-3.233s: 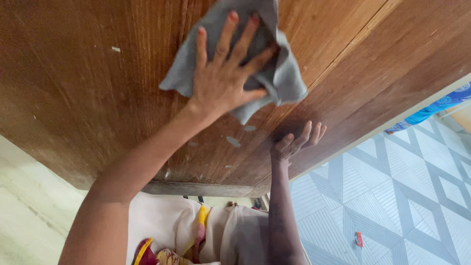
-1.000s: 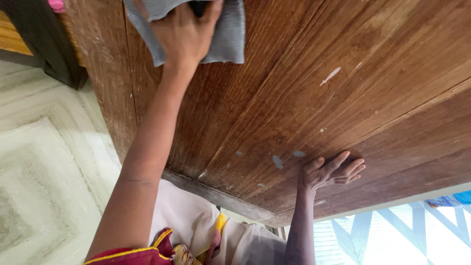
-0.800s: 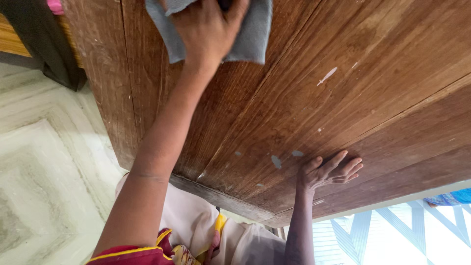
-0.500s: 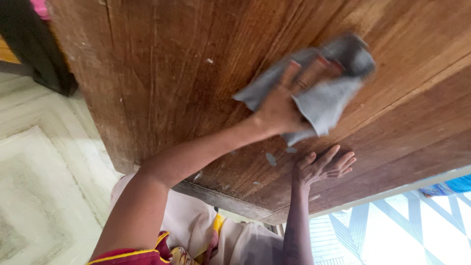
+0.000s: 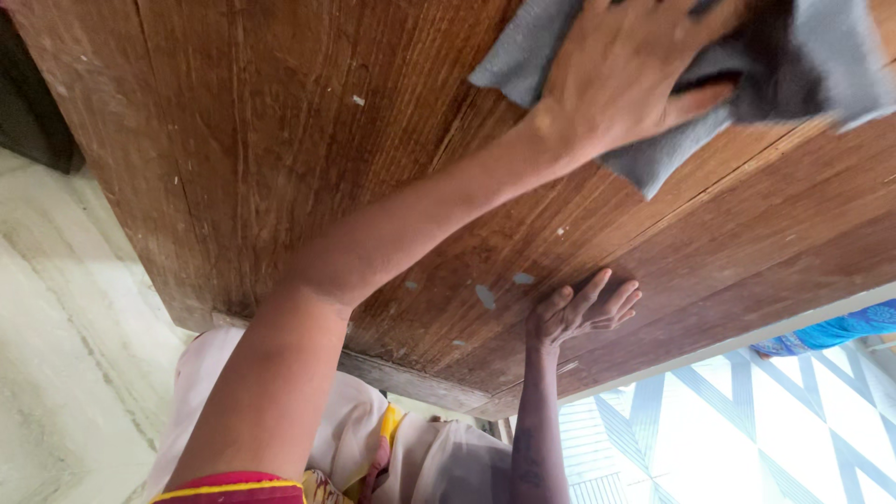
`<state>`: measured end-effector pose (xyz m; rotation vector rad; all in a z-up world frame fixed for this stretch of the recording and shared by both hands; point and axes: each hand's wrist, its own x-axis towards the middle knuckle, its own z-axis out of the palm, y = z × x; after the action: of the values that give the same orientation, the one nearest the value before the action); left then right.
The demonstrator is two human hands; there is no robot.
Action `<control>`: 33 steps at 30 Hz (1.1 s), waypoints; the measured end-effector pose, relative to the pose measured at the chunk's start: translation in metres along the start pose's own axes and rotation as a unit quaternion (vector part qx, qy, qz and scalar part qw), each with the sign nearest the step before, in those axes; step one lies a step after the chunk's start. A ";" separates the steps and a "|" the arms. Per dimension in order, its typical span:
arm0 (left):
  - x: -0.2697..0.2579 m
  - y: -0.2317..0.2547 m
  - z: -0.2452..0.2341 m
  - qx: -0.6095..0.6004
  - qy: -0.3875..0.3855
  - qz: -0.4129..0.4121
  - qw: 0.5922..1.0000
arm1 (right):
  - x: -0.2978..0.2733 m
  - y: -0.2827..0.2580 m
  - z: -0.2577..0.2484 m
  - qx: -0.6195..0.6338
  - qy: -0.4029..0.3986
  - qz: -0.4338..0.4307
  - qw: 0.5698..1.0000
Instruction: The person wipes a wooden door with a cloth, cleaning the door surface and around the metal handle.
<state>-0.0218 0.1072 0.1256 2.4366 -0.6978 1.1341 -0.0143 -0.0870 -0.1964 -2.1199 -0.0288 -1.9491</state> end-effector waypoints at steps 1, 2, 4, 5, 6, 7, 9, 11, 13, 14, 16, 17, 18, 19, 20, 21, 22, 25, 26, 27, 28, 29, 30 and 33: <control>-0.004 0.002 0.004 0.023 0.002 0.014 1.000 | -0.002 0.000 0.000 0.020 0.004 -0.004 1.000; -0.015 0.004 0.015 0.052 0.022 0.050 0.997 | -0.003 0.002 0.000 0.039 0.007 -0.008 0.999; -0.047 0.007 0.052 0.080 0.060 0.112 0.989 | -0.006 0.007 -0.001 0.079 0.016 -0.019 0.997; -0.070 0.007 0.075 0.079 0.077 0.142 0.984 | -0.007 0.011 0.001 0.098 0.025 -0.024 0.995; -0.093 0.004 0.100 0.118 0.109 0.165 0.973 | -0.009 0.014 0.003 0.118 0.034 -0.028 0.992; -0.117 0.000 0.127 0.155 0.140 0.187 0.960 | -0.011 0.015 0.006 0.189 0.025 -0.015 0.982; -0.170 -0.011 0.176 0.101 0.086 0.206 0.970 | -0.015 0.015 0.012 0.331 0.008 0.013 0.943; -0.229 -0.027 0.215 0.129 0.032 0.213 0.968 | -0.014 0.016 0.008 0.176 0.025 -0.015 0.984; -0.284 -0.044 0.235 0.177 0.009 0.209 0.962 | -0.009 0.013 0.002 0.104 0.032 -0.033 0.994; -0.300 -0.056 0.237 0.111 -0.053 0.195 0.973 | -0.007 0.011 -0.002 0.111 0.031 -0.038 0.993; -0.315 -0.075 0.222 0.088 -0.121 0.185 0.971 | -0.006 0.004 -0.006 0.111 0.032 -0.040 0.993; -0.313 -0.086 0.204 0.133 -0.126 0.188 0.965 | -0.004 0.003 -0.006 0.107 0.033 -0.040 0.993; -0.306 -0.095 0.185 0.178 -0.130 0.191 0.957 | -0.001 0.002 -0.004 0.103 0.035 -0.040 0.993; -0.298 -0.105 0.165 0.147 -0.238 0.047 0.959 | -0.002 0.002 -0.006 0.092 0.031 -0.037 0.995; -0.283 -0.120 0.147 0.111 -0.338 -0.099 0.929 | -0.003 0.002 -0.008 0.081 0.028 -0.035 0.996; -0.275 -0.140 0.127 0.155 -0.164 -0.108 0.968 | -0.002 0.001 -0.004 0.072 0.030 -0.032 0.996; -0.277 -0.163 0.107 0.193 0.014 -0.110 0.975 | 0.000 -0.001 0.001 0.062 0.037 -0.030 0.997; -0.287 -0.203 0.083 0.247 0.257 -0.134 0.925 | 0.000 -0.001 0.000 0.046 0.042 -0.029 0.998; -0.289 -0.203 0.087 0.236 0.280 -0.142 0.920 | -0.001 -0.002 -0.003 0.051 0.037 -0.029 0.998; -0.293 -0.203 0.089 0.225 0.302 -0.149 0.914 | -0.002 -0.003 -0.005 0.055 0.032 -0.027 0.998; -0.296 -0.197 0.093 0.212 0.284 -0.121 0.927 | -0.003 -0.006 -0.004 0.027 0.020 -0.035 0.999; -0.299 -0.181 0.103 0.196 0.265 -0.095 0.939 | -0.003 -0.005 -0.005 -0.004 0.008 -0.043 0.999; -0.303 -0.164 0.114 0.185 -0.044 -0.146 0.971 | -0.002 -0.005 -0.004 -0.034 -0.005 -0.052 0.998; -0.317 -0.122 0.152 0.097 -0.187 -0.021 0.977 | -0.001 0.000 -0.002 -0.052 -0.017 -0.083 0.995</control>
<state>-0.0361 0.2179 -0.2300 2.8564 -0.6642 0.7618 -0.0158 -0.0875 -0.1972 -2.2838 -0.1157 -2.0484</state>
